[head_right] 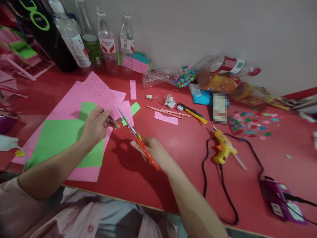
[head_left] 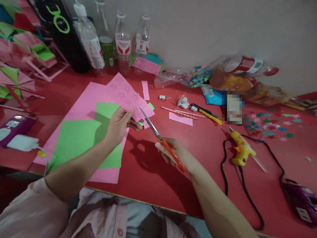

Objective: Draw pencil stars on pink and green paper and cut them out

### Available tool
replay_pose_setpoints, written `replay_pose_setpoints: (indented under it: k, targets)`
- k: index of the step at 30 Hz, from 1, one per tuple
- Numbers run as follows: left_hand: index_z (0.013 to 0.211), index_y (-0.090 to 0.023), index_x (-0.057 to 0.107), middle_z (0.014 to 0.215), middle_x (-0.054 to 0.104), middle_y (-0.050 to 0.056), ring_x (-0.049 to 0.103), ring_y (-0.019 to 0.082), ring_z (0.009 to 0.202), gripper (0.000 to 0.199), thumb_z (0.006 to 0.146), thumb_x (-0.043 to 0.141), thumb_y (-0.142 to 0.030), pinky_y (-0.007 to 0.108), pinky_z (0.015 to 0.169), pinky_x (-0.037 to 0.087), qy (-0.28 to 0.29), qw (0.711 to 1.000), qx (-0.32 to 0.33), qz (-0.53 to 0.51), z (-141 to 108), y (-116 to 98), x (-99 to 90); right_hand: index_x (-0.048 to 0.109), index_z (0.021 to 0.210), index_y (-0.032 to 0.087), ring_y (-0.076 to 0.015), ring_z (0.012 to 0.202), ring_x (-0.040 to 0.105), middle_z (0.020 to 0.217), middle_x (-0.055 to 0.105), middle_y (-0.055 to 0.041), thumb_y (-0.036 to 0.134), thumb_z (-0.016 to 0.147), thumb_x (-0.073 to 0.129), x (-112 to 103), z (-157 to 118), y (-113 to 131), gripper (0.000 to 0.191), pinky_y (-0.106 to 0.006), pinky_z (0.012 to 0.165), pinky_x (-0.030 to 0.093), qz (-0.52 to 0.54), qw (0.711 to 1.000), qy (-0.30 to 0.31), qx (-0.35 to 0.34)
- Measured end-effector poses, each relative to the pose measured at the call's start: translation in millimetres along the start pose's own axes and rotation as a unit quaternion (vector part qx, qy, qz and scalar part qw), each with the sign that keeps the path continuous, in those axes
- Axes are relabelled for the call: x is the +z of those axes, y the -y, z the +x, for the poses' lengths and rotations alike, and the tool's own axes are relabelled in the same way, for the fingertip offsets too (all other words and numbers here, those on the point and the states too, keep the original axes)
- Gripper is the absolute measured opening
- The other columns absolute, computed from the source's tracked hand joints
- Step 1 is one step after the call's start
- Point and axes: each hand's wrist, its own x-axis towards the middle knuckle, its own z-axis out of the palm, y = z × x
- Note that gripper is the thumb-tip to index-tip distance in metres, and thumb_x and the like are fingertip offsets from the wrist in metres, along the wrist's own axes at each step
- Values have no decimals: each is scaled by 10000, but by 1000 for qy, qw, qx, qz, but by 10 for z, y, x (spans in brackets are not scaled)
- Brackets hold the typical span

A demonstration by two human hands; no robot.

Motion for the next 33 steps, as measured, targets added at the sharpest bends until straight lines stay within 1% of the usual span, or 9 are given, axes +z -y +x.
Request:
replay_pose_setpoints:
  k: [4, 7, 11, 14, 22, 28, 33]
  targets:
    - [822, -178, 516, 591, 663, -29, 668, 121, 483, 237, 835, 650, -373, 182, 446, 496, 1, 1000, 0, 1, 3, 5, -4, 459, 626, 213, -62, 313, 371, 395, 470, 66, 659, 745, 639, 0, -7, 16, 495, -213, 374, 291, -1, 1000, -3, 8]
    - [837, -175, 527, 603, 671, -21, 665, 117, 483, 238, 836, 648, -380, 181, 444, 493, 8, 1000, -1, 0, 5, 8, -8, 461, 643, 213, -61, 306, 377, 402, 473, 69, 676, 750, 621, 3, 5, -5, 502, -209, 368, 297, 6, 1000, 8, 17]
    - [820, -176, 522, 579, 658, -21, 644, 118, 450, 275, 819, 661, -414, 187, 422, 483, 38, 999, -15, 12, 1, 9, -2, 490, 684, 203, -68, 349, 431, 456, 512, 59, 686, 755, 611, 11, 43, -72, 503, -210, 405, 347, 2, 1000, 15, 2]
    - [805, -179, 503, 562, 647, -22, 639, 123, 439, 306, 818, 659, -443, 192, 420, 483, 58, 998, -24, 18, -8, 2, 14, 507, 698, 195, -71, 376, 449, 472, 513, 55, 686, 765, 603, 23, 56, -94, 504, -211, 426, 363, -10, 1000, 14, -8]
    - [818, -177, 518, 579, 665, -19, 637, 115, 442, 267, 812, 647, -411, 186, 426, 487, 55, 998, -23, 6, -14, 22, 26, 455, 653, 211, -58, 311, 382, 407, 477, 68, 683, 779, 582, 76, 18, 0, 505, -200, 371, 307, 21, 1000, 2, 16]
    - [799, -186, 490, 563, 654, -22, 643, 125, 443, 307, 801, 662, -440, 191, 419, 485, 50, 998, -25, 13, -15, 15, 25, 441, 631, 217, -66, 298, 399, 388, 486, 63, 670, 762, 609, 53, 30, -2, 501, -200, 360, 308, 11, 999, 14, 28]
    - [792, -189, 488, 563, 672, -12, 650, 138, 438, 301, 793, 660, -436, 205, 414, 500, 59, 998, -29, 8, -5, -4, 23, 443, 613, 217, -65, 301, 396, 388, 489, 59, 660, 750, 629, 45, 24, -9, 499, -200, 359, 309, 10, 1000, -8, 26]
